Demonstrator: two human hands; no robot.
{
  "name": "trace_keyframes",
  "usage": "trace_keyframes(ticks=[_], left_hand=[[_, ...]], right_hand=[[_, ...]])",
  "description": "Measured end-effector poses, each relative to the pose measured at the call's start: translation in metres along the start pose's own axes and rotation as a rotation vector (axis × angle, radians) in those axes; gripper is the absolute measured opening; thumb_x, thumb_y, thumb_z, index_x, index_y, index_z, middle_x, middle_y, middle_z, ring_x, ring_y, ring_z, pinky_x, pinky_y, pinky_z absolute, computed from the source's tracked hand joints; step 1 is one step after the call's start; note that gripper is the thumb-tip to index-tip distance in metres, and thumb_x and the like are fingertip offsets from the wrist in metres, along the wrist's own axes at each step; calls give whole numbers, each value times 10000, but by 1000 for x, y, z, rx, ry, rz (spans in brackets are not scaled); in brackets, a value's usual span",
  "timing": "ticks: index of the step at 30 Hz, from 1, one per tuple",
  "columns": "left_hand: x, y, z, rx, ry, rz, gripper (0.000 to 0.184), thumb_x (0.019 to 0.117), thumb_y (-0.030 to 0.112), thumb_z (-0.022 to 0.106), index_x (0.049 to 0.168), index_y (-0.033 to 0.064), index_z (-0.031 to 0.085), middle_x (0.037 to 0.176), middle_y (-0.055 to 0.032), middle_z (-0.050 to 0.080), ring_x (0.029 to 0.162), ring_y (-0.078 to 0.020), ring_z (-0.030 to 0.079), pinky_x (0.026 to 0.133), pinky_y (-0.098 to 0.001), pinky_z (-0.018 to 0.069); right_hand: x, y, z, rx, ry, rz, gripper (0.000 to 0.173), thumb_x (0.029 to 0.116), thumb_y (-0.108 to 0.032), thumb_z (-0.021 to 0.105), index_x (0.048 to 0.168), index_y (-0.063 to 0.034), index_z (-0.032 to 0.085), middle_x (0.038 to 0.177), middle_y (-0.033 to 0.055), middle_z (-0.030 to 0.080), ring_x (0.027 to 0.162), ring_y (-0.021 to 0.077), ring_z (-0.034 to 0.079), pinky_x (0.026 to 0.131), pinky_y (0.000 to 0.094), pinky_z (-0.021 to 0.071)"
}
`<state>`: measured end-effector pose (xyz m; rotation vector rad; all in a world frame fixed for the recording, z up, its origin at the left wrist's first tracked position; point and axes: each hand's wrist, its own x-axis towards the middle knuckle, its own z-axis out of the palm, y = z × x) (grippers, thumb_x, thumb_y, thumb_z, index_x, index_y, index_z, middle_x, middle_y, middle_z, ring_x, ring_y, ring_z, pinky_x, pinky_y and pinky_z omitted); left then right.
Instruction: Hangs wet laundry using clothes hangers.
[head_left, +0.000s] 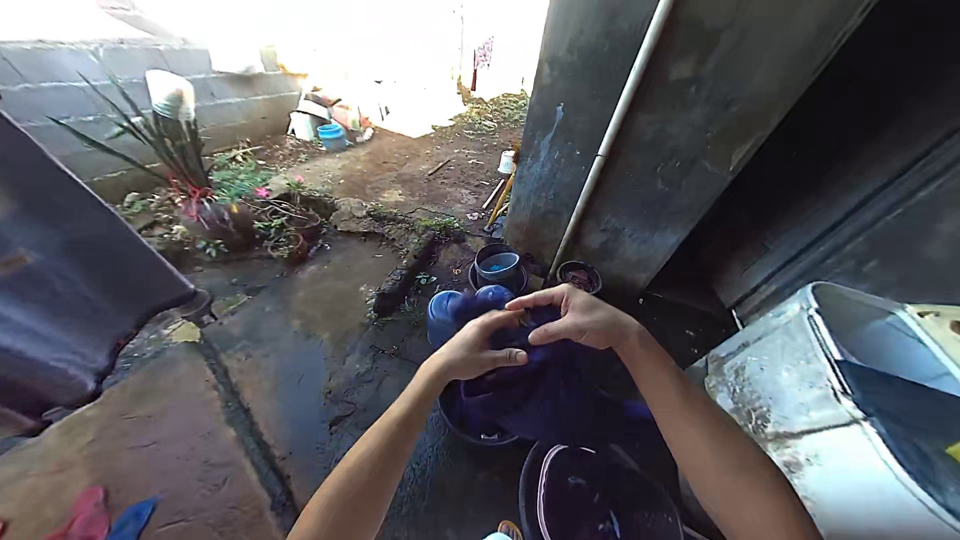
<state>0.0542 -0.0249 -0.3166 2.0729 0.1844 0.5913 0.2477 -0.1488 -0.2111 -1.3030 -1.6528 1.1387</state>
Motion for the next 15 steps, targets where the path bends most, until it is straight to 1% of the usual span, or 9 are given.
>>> trace_keyframes(ticks=[1, 2, 3, 6, 8, 9, 11, 13, 15], left_hand=[[9, -9, 11, 25, -62, 10, 389, 935, 364, 730, 1158, 45, 715, 1104, -77, 716, 1039, -142, 665, 950, -398, 540], [16, -15, 19, 16, -110, -12, 294, 964, 325, 700, 1038, 43, 740, 973, -55, 718, 918, -116, 669, 868, -371, 550], [21, -17, 23, -14, -137, -42, 268, 978, 308, 686, 994, 46, 742, 919, -37, 727, 858, -91, 680, 829, -349, 567], [36, -8, 28, -187, -108, -44, 220, 991, 246, 673, 992, 30, 718, 880, -8, 708, 804, -56, 666, 781, -289, 571], [46, -3, 31, -227, -40, -38, 209, 1004, 250, 654, 1004, 45, 696, 822, 6, 693, 726, -54, 648, 688, -269, 559], [50, -2, 33, -173, -8, -40, 222, 1000, 274, 655, 1015, 55, 686, 793, 11, 673, 693, -59, 629, 659, -270, 544], [57, 5, 39, 24, 6, -26, 291, 976, 312, 675, 1070, 37, 685, 804, -29, 646, 716, -121, 610, 712, -355, 546], [65, 11, 51, 111, -25, -47, 295, 969, 299, 676, 1116, 45, 703, 762, -42, 630, 672, -149, 590, 690, -397, 538], [69, 9, 60, -64, -62, -84, 215, 942, 274, 704, 1006, 69, 694, 785, -9, 641, 695, -103, 602, 671, -328, 529]], right_hand=[[-8, -5, -9, -38, 63, -7, 450, 822, 42, 724, 1264, -40, 699, 1146, 78, 723, 992, 125, 680, 887, 320, 583], [-17, -9, -18, -80, 116, -14, 433, 824, 57, 712, 1246, -41, 710, 1127, 80, 730, 967, 138, 689, 860, 323, 593], [-27, -14, -27, -128, 162, -20, 409, 832, 75, 704, 1224, -39, 722, 1123, 79, 737, 961, 143, 697, 851, 323, 598], [-57, -24, -45, -402, 311, -27, 324, 878, 34, 721, 1178, -84, 748, 1133, 30, 744, 1007, 112, 692, 894, 330, 581], [-75, -30, -52, -641, 434, -16, 276, 909, -35, 736, 1168, -130, 757, 1140, 3, 724, 1066, 107, 667, 954, 362, 552], [-82, -33, -55, -738, 513, -29, 253, 911, -47, 740, 1146, -137, 765, 1100, 4, 719, 1042, 112, 669, 936, 364, 558], [-93, -37, -60, -826, 683, -77, 237, 908, -42, 738, 1129, -123, 766, 1042, 25, 710, 979, 128, 678, 893, 361, 581], [-103, -45, -73, -832, 826, -107, 315, 904, 1, 683, 1188, -121, 745, 985, 32, 682, 852, 121, 649, 778, 328, 576], [-113, -46, -85, -799, 889, -83, 355, 926, 11, 621, 1234, -131, 728, 970, 31, 675, 790, 107, 621, 726, 295, 554]])
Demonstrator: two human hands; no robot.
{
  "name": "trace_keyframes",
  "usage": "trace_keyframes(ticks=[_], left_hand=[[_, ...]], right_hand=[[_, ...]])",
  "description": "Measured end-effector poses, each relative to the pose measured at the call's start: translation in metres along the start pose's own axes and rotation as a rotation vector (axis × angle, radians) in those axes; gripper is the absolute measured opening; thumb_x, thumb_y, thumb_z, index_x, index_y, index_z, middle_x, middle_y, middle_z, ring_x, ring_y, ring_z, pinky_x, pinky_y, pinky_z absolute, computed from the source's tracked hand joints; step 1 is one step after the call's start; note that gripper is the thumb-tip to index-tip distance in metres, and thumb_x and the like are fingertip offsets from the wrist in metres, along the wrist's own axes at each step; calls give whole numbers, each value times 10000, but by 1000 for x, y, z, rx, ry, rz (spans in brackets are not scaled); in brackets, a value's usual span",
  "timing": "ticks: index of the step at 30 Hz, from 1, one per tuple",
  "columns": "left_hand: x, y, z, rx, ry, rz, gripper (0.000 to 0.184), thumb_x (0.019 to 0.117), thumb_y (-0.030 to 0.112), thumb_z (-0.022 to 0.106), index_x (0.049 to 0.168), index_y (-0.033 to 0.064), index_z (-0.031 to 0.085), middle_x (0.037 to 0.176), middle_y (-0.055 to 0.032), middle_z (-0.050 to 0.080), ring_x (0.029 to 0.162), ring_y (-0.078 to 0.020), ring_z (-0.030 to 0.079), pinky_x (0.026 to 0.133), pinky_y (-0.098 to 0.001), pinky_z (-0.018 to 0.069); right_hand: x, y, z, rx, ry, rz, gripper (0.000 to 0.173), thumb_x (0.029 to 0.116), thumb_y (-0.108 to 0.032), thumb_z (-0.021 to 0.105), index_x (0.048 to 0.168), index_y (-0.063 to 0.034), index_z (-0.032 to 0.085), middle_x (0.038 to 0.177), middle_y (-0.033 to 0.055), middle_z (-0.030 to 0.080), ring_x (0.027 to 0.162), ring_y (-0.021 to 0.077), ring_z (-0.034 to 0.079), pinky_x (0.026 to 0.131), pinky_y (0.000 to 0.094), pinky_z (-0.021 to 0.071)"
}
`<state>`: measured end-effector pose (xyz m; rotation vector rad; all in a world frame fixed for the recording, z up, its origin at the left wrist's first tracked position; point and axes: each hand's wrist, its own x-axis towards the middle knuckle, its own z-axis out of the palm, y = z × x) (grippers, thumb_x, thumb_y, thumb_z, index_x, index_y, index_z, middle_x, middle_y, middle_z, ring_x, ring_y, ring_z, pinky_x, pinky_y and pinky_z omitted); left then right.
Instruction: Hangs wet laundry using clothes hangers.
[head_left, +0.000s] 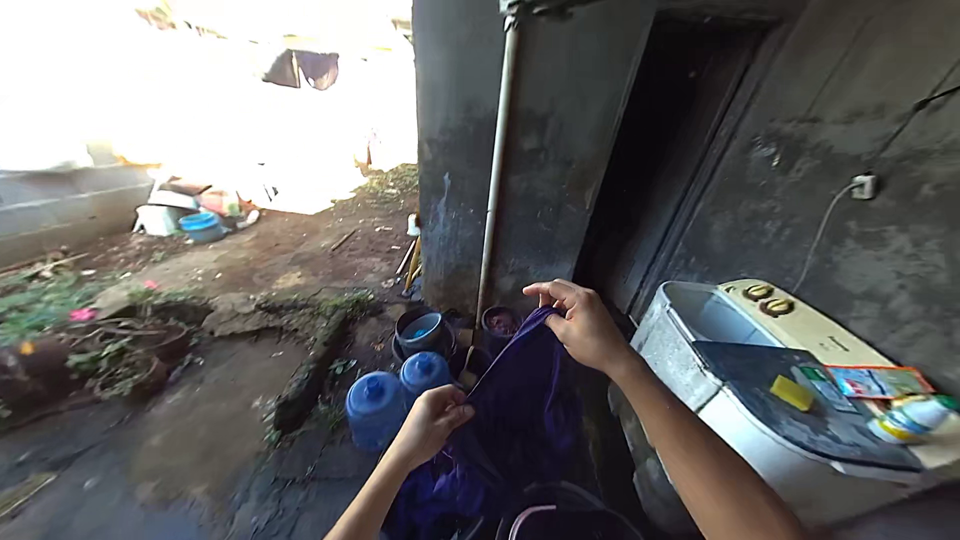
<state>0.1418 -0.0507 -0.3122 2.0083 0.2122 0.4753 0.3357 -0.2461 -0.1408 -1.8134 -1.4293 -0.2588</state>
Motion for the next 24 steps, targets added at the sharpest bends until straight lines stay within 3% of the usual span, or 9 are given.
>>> trace_keyframes(ticks=[3, 5, 7, 10, 14, 17, 20, 22, 24], left_hand=[[11, 11, -10, -284, -147, 20, 126, 901, 181, 733, 959, 85, 677, 949, 6, 675, 895, -97, 657, 807, -302, 574], [19, 24, -16, -335, -249, 7, 138, 926, 207, 713, 927, 135, 596, 807, 53, 626, 757, -60, 616, 714, -267, 532], [25, 34, -22, -313, -240, -34, 267, 885, 243, 779, 1000, 115, 575, 833, 15, 657, 778, -94, 657, 741, -302, 565], [33, 59, -45, -227, 6, -72, 403, 853, 295, 793, 1118, 49, 614, 916, -52, 720, 837, -155, 712, 792, -367, 608], [46, 118, -94, -176, 439, -8, 93, 930, 162, 682, 890, 79, 663, 772, 2, 652, 697, -93, 617, 642, -300, 536], [55, 181, -126, -212, 583, -33, 140, 992, 129, 610, 866, 87, 656, 790, -22, 670, 726, -117, 634, 656, -319, 543], [72, 225, -151, 243, 644, 32, 195, 1016, 233, 633, 981, 44, 665, 803, -100, 644, 710, -212, 608, 650, -445, 515], [84, 257, -165, 621, 592, -8, 284, 1030, 327, 609, 1061, 54, 682, 896, -176, 674, 847, -362, 660, 740, -648, 516], [99, 285, -173, 790, 491, -56, 276, 1040, 316, 593, 1024, 58, 690, 905, -179, 672, 873, -373, 656, 756, -648, 501]], right_hand=[[6, 15, -9, 38, 54, 31, 310, 942, -8, 576, 1196, -86, 737, 1031, 62, 697, 835, 105, 645, 772, 275, 558], [14, 19, -13, 104, 131, 39, 237, 942, -42, 622, 1144, -69, 745, 1049, 65, 711, 797, 91, 655, 744, 259, 568], [23, 14, -20, 136, 188, 35, 183, 923, -69, 686, 1094, -77, 750, 1005, 44, 714, 701, 68, 630, 671, 238, 560], [40, 0, -34, -4, 131, 13, 162, 934, -67, 669, 1063, -92, 763, 979, 37, 707, 717, 88, 634, 686, 276, 566], [68, -23, -56, -400, 35, -78, 226, 948, -81, 660, 1123, -173, 770, 1077, 44, 715, 889, 245, 699, 745, 535, 570], [100, -46, -76, -581, 203, -193, 236, 930, -136, 706, 1153, -186, 762, 1128, 72, 704, 930, 320, 695, 662, 574, 550], [147, -74, -110, -734, 445, -293, 244, 898, -228, 729, 1131, -164, 762, 1251, 112, 646, 1164, 378, 597, 795, 587, 527], [180, -95, -140, -840, 526, -278, 377, 838, -376, 772, 1125, -132, 753, 1454, 175, 527, 1398, 443, 407, 1090, 728, 286], [212, -111, -167, -946, 510, -142, 647, 760, -591, 771, 1154, -79, 749, 1655, 222, 266, 1542, 472, 138, 1148, 798, 3]])
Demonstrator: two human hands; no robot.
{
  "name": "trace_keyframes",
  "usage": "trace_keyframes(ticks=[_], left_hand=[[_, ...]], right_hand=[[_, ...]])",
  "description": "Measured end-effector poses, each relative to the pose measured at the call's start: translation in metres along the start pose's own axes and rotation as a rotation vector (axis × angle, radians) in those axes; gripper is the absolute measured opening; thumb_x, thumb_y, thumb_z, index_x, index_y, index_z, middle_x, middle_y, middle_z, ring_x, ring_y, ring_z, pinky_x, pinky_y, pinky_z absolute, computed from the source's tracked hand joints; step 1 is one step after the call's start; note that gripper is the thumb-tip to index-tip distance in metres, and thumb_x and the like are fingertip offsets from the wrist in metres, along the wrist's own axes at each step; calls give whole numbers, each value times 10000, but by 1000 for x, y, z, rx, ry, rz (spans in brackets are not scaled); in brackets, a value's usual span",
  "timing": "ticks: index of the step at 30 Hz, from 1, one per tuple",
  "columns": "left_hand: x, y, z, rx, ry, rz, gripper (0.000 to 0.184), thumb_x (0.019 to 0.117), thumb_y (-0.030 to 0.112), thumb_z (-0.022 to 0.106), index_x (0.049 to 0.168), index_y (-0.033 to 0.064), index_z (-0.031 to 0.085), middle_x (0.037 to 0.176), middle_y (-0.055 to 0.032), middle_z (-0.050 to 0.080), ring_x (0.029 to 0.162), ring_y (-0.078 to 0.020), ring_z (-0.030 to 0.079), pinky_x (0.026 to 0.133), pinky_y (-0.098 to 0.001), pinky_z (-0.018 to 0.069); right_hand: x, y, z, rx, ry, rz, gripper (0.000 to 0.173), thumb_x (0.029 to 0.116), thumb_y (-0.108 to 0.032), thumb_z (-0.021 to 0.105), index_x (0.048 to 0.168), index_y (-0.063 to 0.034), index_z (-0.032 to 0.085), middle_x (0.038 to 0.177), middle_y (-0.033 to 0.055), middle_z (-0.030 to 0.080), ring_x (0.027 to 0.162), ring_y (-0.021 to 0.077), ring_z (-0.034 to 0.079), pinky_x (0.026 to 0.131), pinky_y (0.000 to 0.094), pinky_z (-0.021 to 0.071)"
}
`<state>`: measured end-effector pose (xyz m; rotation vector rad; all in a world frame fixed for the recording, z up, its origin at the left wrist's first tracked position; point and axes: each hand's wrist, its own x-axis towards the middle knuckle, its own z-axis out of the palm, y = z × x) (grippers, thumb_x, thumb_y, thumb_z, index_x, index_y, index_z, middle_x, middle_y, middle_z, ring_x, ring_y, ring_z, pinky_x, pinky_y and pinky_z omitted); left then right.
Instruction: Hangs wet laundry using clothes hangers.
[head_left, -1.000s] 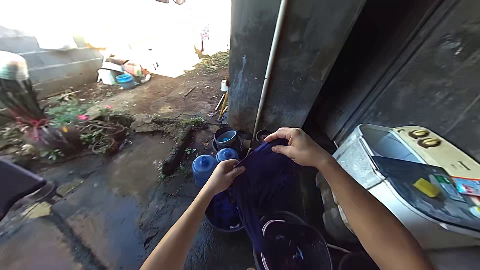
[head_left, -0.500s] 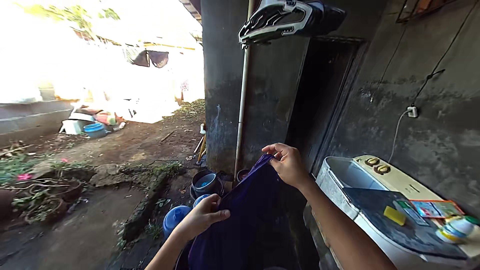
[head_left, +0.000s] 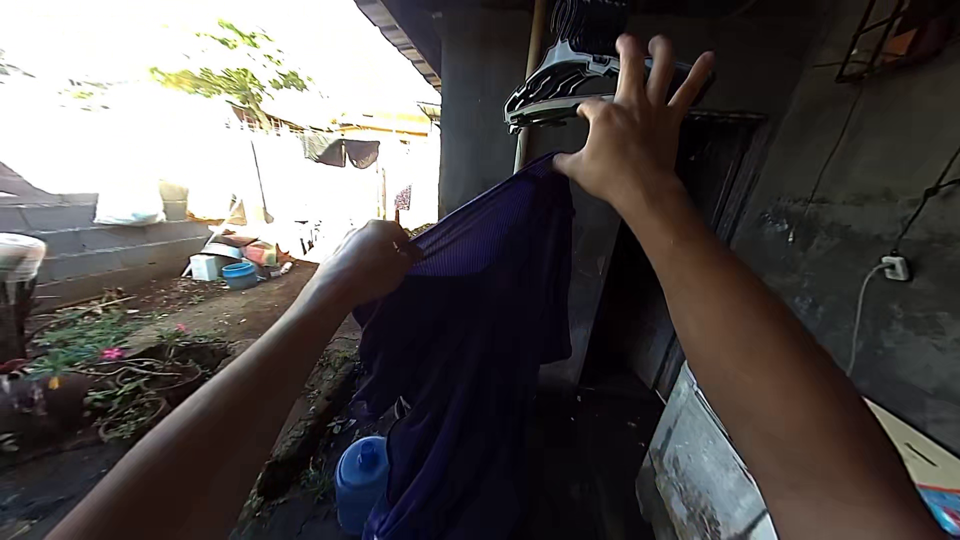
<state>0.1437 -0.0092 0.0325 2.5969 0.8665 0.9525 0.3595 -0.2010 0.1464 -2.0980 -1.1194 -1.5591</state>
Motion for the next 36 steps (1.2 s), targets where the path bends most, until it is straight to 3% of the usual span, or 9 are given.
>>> trace_keyframes(ticks=[2, 4, 7, 11, 14, 19, 26, 32, 36], left_hand=[[17, 10, -11, 54, -32, 51, 256, 1036, 260, 598, 969, 37, 705, 852, -172, 674, 820, -350, 657, 735, -614, 507], [26, 18, -19, 54, 25, 56, 278, 1032, 259, 593, 908, 36, 704, 810, -170, 664, 792, -351, 650, 717, -615, 499], [28, 24, -26, -46, 143, -3, 374, 1043, 350, 566, 930, 19, 697, 843, -202, 658, 827, -384, 646, 727, -642, 487], [29, 20, -25, -301, 182, -21, 463, 1039, 431, 579, 864, 6, 632, 785, -145, 582, 728, -275, 565, 664, -517, 457], [28, 13, -22, -332, 74, 53, 306, 1003, 305, 674, 1056, 4, 686, 916, -160, 664, 824, -258, 624, 768, -507, 513], [25, -8, 4, -61, -192, 46, 206, 983, 219, 695, 958, 15, 704, 864, -161, 672, 796, -296, 644, 739, -540, 516], [-17, -57, 13, -449, -539, -212, 229, 1030, 185, 615, 1148, -7, 658, 998, -176, 715, 810, -286, 727, 689, -446, 617], [-56, -91, 27, -1071, -203, -186, 175, 1047, 125, 540, 1080, 32, 685, 891, -86, 727, 752, -142, 706, 664, -312, 609], [-70, -93, 30, -1191, -144, -47, 547, 960, 28, 579, 1479, 108, 426, 970, -73, 749, 795, -143, 740, 712, -314, 635]], right_hand=[[30, 4, 0, -88, -126, 78, 852, 713, -724, 744, 1151, 7, 730, 1671, 285, 167, 1554, 491, 36, 1121, 814, -83], [46, 7, 7, -144, -175, 111, 911, 692, -748, 751, 1147, 40, 705, 1517, 306, 414, 1500, 508, 199, 1109, 826, -57], [52, 5, 9, -122, -146, 114, 846, 709, -661, 797, 1130, 64, 683, 1397, 286, 501, 1430, 494, 317, 1107, 831, -7], [52, 2, -1, 68, -30, 139, 725, 762, -428, 843, 1160, 144, 648, 1515, 304, 381, 1389, 483, 368, 1085, 626, 365], [55, -4, -3, 163, 24, 156, 657, 798, -308, 821, 1196, 172, 614, 1546, 311, 331, 1396, 469, 362, 1141, 525, 339], [49, -22, 11, 303, 60, 210, 759, 777, -236, 840, 1348, 153, 525, 1604, 285, 259, 1424, 446, 348, 1169, 493, 329], [-34, -51, 68, 576, 183, 191, 858, 781, -142, 816, 1482, 130, 403, 1617, 328, 219, 1424, 501, 335, 1157, 533, 347], [-158, -68, 109, 1043, 125, 245, 774, 881, -130, 747, 1555, -10, 387, 1597, 246, 271, 1370, 325, 446, 1018, 446, 510], [-235, -97, 122, 1356, 76, 233, 706, 865, -115, 760, 1510, -66, 479, 1548, 155, 356, 1338, 202, 485, 1011, 354, 540]])
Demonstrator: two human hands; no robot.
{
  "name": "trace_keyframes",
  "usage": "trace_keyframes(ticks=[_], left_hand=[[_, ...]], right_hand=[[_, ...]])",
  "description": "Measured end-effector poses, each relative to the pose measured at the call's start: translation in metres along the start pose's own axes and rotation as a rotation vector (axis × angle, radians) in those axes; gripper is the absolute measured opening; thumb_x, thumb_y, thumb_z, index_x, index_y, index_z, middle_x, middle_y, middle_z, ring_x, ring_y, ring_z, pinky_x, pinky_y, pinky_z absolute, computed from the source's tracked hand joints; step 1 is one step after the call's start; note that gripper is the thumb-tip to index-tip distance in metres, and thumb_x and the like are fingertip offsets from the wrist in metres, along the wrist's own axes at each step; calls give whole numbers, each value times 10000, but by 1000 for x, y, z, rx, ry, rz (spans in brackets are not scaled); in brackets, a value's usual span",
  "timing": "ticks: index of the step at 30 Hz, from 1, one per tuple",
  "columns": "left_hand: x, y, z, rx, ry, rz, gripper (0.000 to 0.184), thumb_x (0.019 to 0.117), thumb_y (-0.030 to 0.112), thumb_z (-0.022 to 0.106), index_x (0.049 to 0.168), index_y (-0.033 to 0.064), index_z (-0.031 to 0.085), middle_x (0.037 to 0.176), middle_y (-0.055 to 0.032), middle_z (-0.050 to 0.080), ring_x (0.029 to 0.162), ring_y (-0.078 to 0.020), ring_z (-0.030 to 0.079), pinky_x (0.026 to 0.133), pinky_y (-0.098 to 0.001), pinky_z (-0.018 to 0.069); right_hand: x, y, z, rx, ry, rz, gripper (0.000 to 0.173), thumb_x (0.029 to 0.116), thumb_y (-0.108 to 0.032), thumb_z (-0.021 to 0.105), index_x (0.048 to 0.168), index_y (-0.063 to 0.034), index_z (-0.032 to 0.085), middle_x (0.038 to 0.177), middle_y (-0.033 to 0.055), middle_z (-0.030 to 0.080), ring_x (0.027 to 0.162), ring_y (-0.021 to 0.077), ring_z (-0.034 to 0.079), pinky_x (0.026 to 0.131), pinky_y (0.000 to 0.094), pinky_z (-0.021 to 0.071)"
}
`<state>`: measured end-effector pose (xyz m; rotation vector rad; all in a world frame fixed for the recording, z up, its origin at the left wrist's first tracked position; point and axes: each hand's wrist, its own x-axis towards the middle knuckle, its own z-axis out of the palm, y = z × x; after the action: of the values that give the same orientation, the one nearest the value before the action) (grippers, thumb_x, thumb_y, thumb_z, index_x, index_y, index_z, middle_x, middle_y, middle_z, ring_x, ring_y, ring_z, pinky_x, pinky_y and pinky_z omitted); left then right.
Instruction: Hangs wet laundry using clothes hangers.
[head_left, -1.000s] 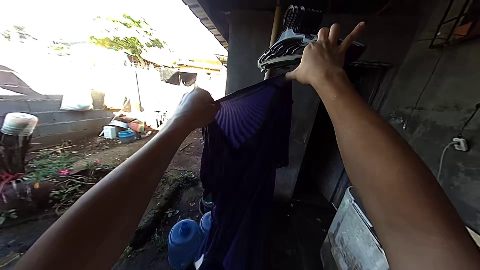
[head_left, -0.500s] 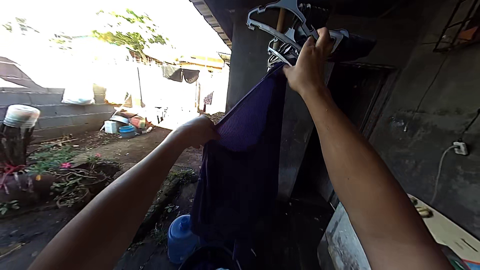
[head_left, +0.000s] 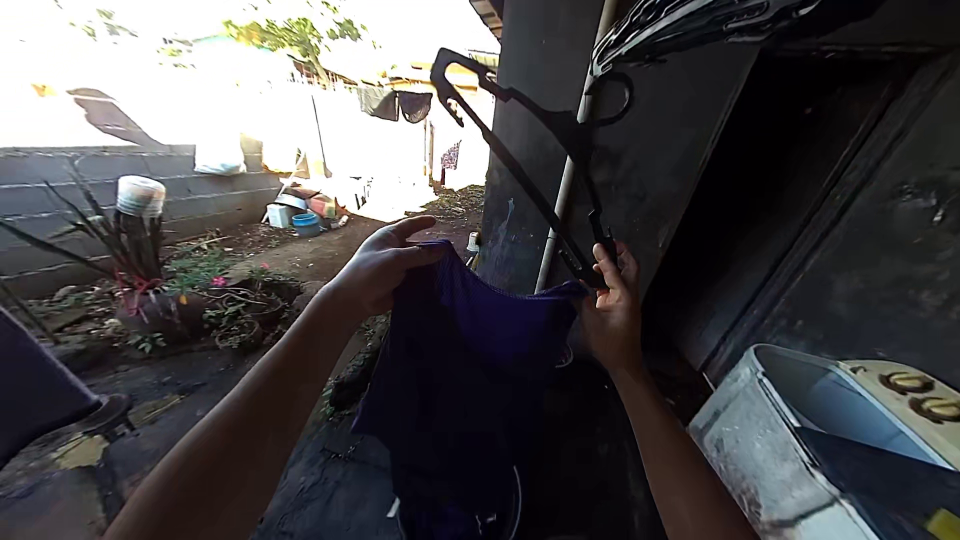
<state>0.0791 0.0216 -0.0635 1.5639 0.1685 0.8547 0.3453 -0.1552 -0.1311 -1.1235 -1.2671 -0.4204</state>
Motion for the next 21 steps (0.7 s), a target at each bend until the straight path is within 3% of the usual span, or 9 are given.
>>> trace_keyframes(ticks=[3, 5, 7, 9, 11, 14, 17, 19, 21], left_hand=[[-7, -13, 8, -21, -73, 112, 734, 926, 29, 576, 1571, 185, 262, 943, -9, 748, 757, -97, 732, 703, -271, 633], [-15, -19, 11, -44, -99, 179, 580, 979, 62, 509, 1527, 191, 368, 979, 20, 732, 780, -65, 711, 712, -247, 621], [-25, -26, 14, -53, -7, 216, 249, 1027, 88, 477, 1212, 151, 632, 958, 16, 728, 817, -68, 701, 734, -263, 614], [-32, -34, 16, 30, 89, 281, 178, 1037, 97, 482, 1011, 162, 646, 879, 51, 704, 795, -42, 682, 734, -250, 602], [-39, -44, 19, 134, 153, 383, 168, 1026, 74, 488, 1012, 174, 621, 883, 90, 678, 803, -18, 658, 749, -237, 586], [-56, -61, 28, 250, 278, 514, 173, 1057, 102, 480, 1125, 163, 627, 936, 105, 665, 821, 1, 647, 751, -212, 576], [-69, -75, 33, 290, 437, 594, 155, 1070, 110, 439, 1129, 156, 575, 917, 114, 634, 816, 5, 635, 759, -219, 570], [-76, -86, 34, 201, 552, 604, 173, 1059, 91, 400, 1084, 170, 551, 880, 123, 628, 801, -1, 635, 754, -235, 570], [-83, -93, 38, 77, 635, 566, 230, 1058, 97, 348, 1043, 201, 552, 869, 123, 638, 805, -9, 640, 749, -242, 567]], right_hand=[[-46, -1, 12, 91, -51, 26, 620, 894, -179, 764, 1462, -70, 540, 1550, 107, 393, 1349, 153, 482, 1075, 340, 498], [-69, -3, 17, 111, -78, 48, 561, 928, -205, 744, 1443, -71, 565, 1535, 96, 413, 1333, 136, 494, 1074, 328, 500], [-89, -3, 18, 91, -92, 82, 470, 957, -200, 719, 1393, -59, 615, 1515, 117, 441, 1333, 155, 512, 1058, 324, 521], [-108, -5, 21, 48, -68, 133, 292, 979, -189, 674, 1226, -43, 725, 1476, 154, 500, 1340, 198, 523, 1051, 333, 526], [-125, -7, 29, 60, -53, 215, 207, 993, -180, 646, 1073, -29, 763, 1354, 144, 605, 1234, 165, 603, 993, 308, 555], [-144, -15, 39, 209, -51, 369, 221, 971, -155, 681, 1101, 11, 747, 1254, 135, 663, 1129, 154, 663, 935, 298, 593], [-160, -30, 44, 336, -109, 501, 228, 948, -109, 691, 1098, -6, 553, 1034, 78, 718, 921, 118, 719, 787, 283, 620], [-178, -27, 47, 376, -253, 429, 112, 978, -98, 647, 973, -3, 587, 1026, 84, 716, 957, 121, 710, 807, 285, 611], [-188, -18, 51, 376, -411, 390, 179, 991, -43, 551, 892, -4, 694, 1035, 97, 726, 1044, 125, 688, 902, 291, 577]])
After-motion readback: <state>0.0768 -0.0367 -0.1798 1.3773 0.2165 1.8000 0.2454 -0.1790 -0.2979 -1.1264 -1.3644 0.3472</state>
